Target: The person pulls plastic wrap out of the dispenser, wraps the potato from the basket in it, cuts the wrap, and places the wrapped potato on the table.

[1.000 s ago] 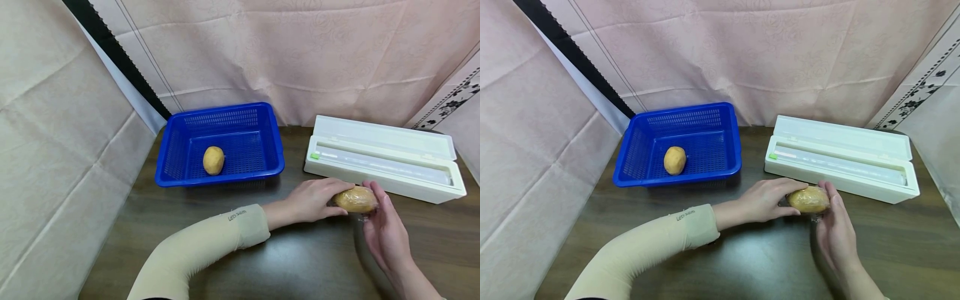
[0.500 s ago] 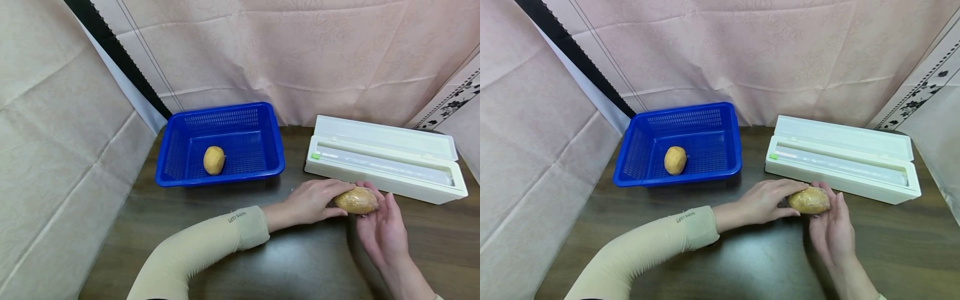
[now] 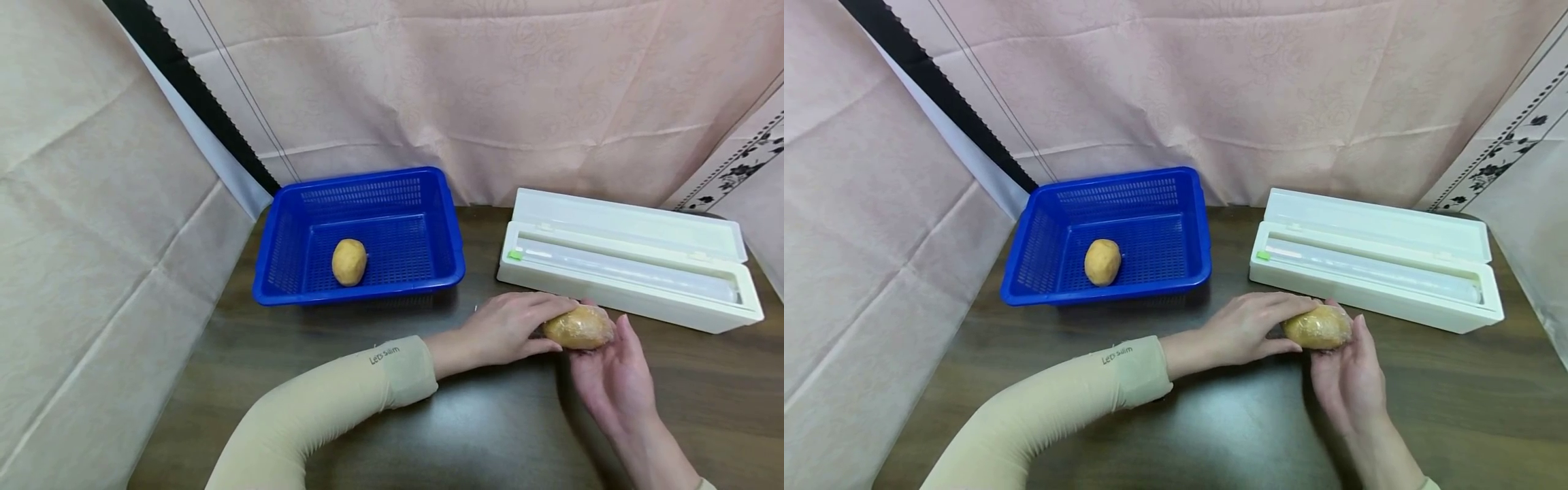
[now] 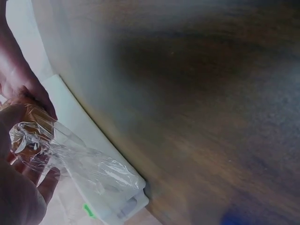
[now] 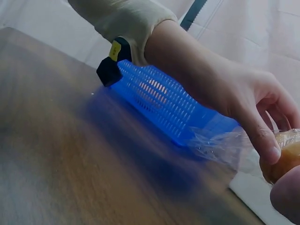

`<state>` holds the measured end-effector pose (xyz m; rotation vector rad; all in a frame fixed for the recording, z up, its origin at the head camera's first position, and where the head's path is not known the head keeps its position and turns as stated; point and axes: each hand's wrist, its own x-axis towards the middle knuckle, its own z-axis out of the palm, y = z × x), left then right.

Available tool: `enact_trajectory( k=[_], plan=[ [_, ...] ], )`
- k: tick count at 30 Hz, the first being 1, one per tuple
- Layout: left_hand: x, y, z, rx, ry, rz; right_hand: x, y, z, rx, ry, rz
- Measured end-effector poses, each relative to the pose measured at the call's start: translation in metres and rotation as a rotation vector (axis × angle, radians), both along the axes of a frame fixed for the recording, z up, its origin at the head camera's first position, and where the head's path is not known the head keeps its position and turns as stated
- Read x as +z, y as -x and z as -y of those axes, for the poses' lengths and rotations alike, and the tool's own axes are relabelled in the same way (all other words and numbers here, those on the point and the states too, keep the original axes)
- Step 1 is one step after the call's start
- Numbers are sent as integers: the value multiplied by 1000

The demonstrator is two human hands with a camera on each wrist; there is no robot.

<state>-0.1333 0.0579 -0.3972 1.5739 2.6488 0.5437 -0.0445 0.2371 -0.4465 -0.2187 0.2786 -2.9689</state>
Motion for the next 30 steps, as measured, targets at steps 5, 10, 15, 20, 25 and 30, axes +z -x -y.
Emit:
enact_trajectory(
  k=[5,10,15,20,25,30],
  plan=[
    [1,0,4,-1,-1,-12,-5,0,-2,9,-36,-29],
    [3,3,9,-8,16,-21,-1,-1,-13,-2,-393,-108],
    [4,4,13,0,48,-15,14,-3,-22,-64,-1026,-233],
    [5,4,14,12,54,5,22,-2,-20,-72,-1212,-305],
    [6,5,15,-2,53,3,24,-3,-22,-99,-1426,-293],
    [8,5,18,-26,84,12,30,-3,-33,-196,-1887,-401]
  ],
)
